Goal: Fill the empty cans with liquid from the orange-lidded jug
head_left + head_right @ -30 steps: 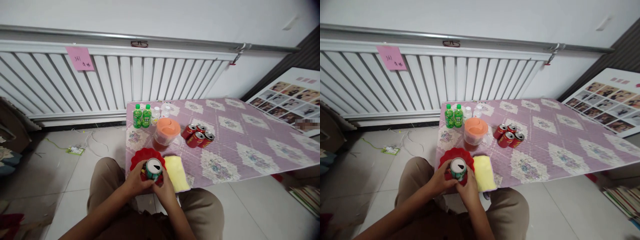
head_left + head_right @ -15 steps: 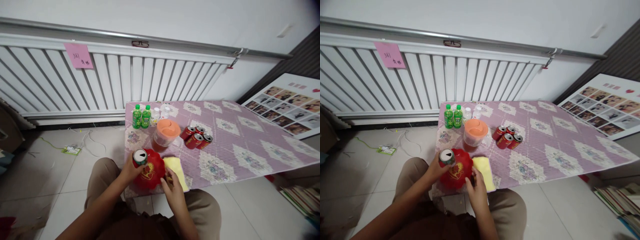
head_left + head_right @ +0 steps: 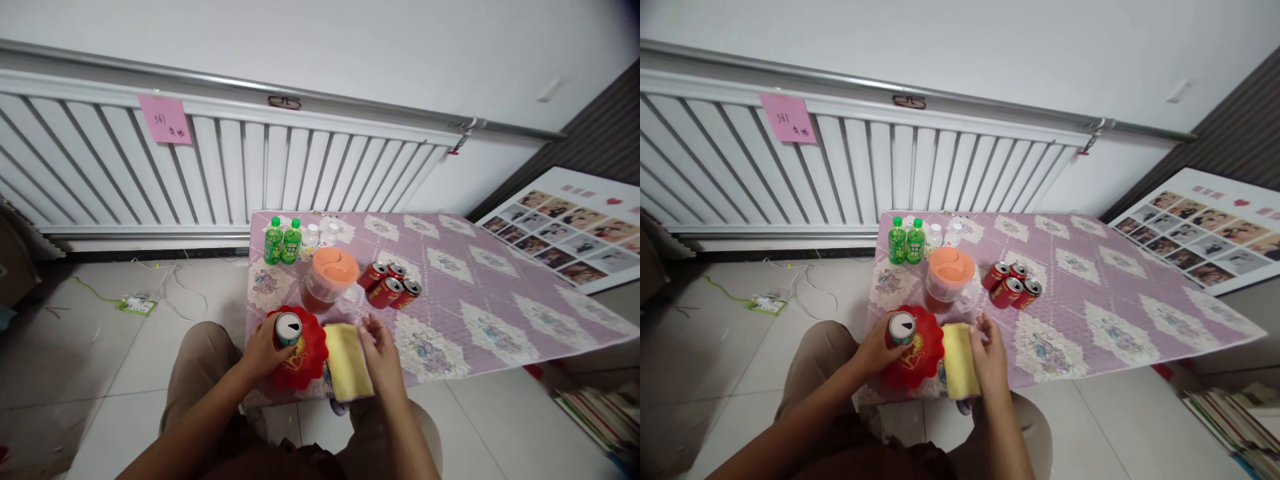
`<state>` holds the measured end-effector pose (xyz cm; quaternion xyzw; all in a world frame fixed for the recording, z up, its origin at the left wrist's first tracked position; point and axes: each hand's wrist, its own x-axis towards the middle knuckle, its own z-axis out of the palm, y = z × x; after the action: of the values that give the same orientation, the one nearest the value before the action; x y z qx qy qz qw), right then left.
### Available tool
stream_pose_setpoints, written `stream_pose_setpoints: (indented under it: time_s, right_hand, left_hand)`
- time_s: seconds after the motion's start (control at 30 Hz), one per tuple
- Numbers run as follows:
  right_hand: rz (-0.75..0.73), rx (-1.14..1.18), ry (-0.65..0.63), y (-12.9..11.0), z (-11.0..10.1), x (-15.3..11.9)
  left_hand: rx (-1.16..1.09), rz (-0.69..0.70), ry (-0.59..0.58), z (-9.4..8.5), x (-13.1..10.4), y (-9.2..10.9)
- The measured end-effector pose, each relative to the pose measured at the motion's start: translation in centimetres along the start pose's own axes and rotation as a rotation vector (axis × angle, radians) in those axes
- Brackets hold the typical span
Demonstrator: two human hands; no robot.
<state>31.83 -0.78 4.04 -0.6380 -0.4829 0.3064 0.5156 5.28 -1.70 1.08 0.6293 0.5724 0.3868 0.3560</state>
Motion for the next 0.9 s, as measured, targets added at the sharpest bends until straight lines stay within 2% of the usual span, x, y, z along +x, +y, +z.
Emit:
stream_pose_setpoints:
  time_s: [0.13,0.23,0.37,0.53,0.63,0.77,0.9]
  right_hand:
    - [-0.018,0.043,0.043,-1.1,0.3,4.4]
    - [0.001,0.062,0.008,-1.0,1.1,6.3]
    - [0.036,0.139,-0.033,-1.1,2.8,7.4]
    - [0.063,0.263,0.045,-2.4,5.5,8.3]
    - [0.069,0.299,0.092,-3.6,6.4,8.8]
    - [0.062,0.315,0.114,-5.7,5.3,9.1]
    - [0.026,0.293,0.079,-8.5,1.9,8.6]
  left_hand:
    - [0.047,0.041,0.017,-0.2,-0.3,-0.6]
    - [0.055,0.043,0.023,-0.1,-0.4,-1.0]
    - [0.071,0.056,0.008,0.0,-0.3,-1.4]
    - [0.116,0.041,-0.030,0.3,-0.3,-1.2]
    - [0.131,0.034,-0.041,0.4,-0.3,-0.9]
    - [0.081,0.043,-0.007,-0.1,-0.2,-0.3]
    - [-0.071,0.029,0.049,-0.9,0.2,0.5]
